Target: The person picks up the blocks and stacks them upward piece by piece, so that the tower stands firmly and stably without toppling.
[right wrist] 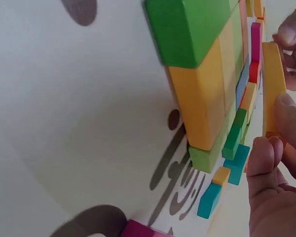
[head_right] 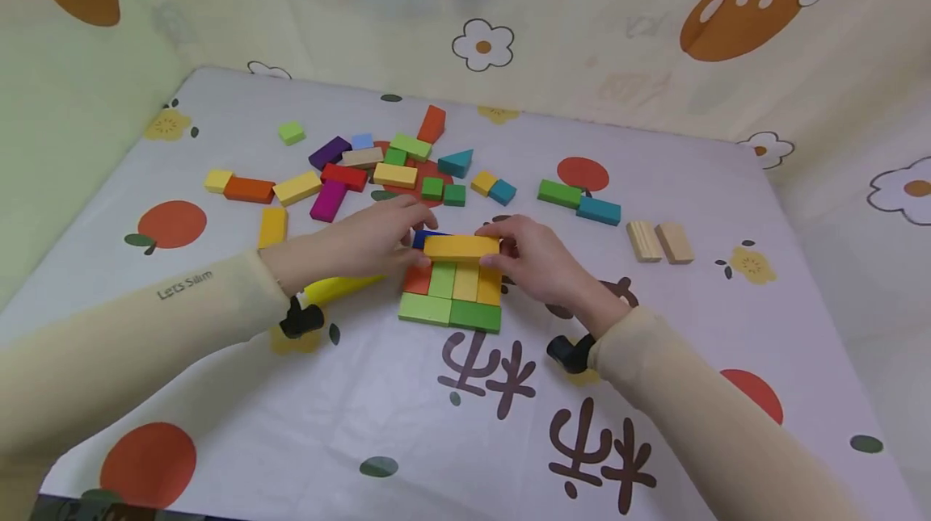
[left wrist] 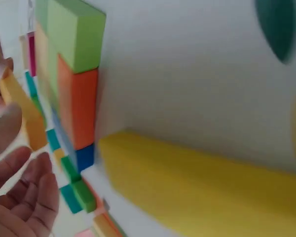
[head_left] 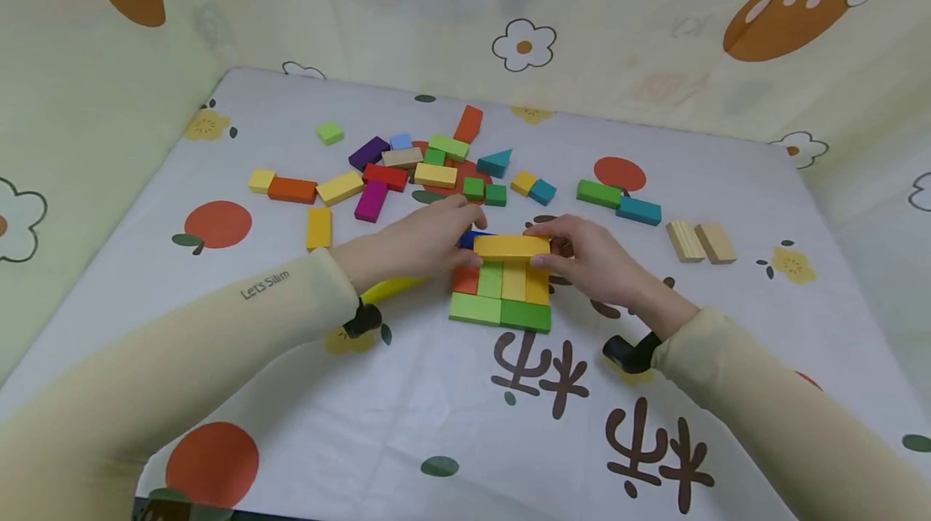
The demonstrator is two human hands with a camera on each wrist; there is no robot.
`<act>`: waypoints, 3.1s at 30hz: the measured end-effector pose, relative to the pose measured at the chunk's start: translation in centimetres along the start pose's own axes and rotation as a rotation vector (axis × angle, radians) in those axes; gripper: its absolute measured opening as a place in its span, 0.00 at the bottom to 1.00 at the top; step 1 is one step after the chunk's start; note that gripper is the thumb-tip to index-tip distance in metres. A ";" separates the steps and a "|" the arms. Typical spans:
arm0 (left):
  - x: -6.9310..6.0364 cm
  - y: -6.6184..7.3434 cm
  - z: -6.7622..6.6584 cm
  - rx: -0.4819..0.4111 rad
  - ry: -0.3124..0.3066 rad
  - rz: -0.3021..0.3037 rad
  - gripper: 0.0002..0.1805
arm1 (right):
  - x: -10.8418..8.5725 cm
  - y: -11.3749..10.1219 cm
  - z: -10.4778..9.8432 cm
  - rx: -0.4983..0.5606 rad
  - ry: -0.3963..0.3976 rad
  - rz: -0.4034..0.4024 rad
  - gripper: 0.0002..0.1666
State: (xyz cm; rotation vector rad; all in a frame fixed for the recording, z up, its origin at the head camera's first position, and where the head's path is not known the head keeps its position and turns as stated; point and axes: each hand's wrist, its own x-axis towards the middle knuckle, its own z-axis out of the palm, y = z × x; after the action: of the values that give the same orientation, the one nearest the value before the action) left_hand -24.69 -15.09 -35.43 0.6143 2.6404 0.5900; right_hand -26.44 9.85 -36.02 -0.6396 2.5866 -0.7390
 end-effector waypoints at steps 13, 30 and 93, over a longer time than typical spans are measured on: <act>0.8 -0.5 0.7 0.047 -0.008 0.027 0.19 | 0.2 -0.1 1.5 -0.030 -0.034 -0.015 0.25; -3.7 -2.4 -0.4 0.231 -0.125 -0.170 0.31 | -1.4 0.9 -0.3 -0.081 0.040 0.004 0.27; 0.2 -0.7 2.4 -0.071 -0.004 -0.007 0.40 | -1.5 0.9 1.2 -0.017 -0.049 -0.022 0.42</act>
State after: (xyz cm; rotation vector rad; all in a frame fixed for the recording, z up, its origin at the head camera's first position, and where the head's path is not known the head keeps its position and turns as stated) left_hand -24.07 -14.85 -37.81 0.5844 2.6046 0.6761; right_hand -24.95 10.84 -37.14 -0.6841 2.5481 -0.7000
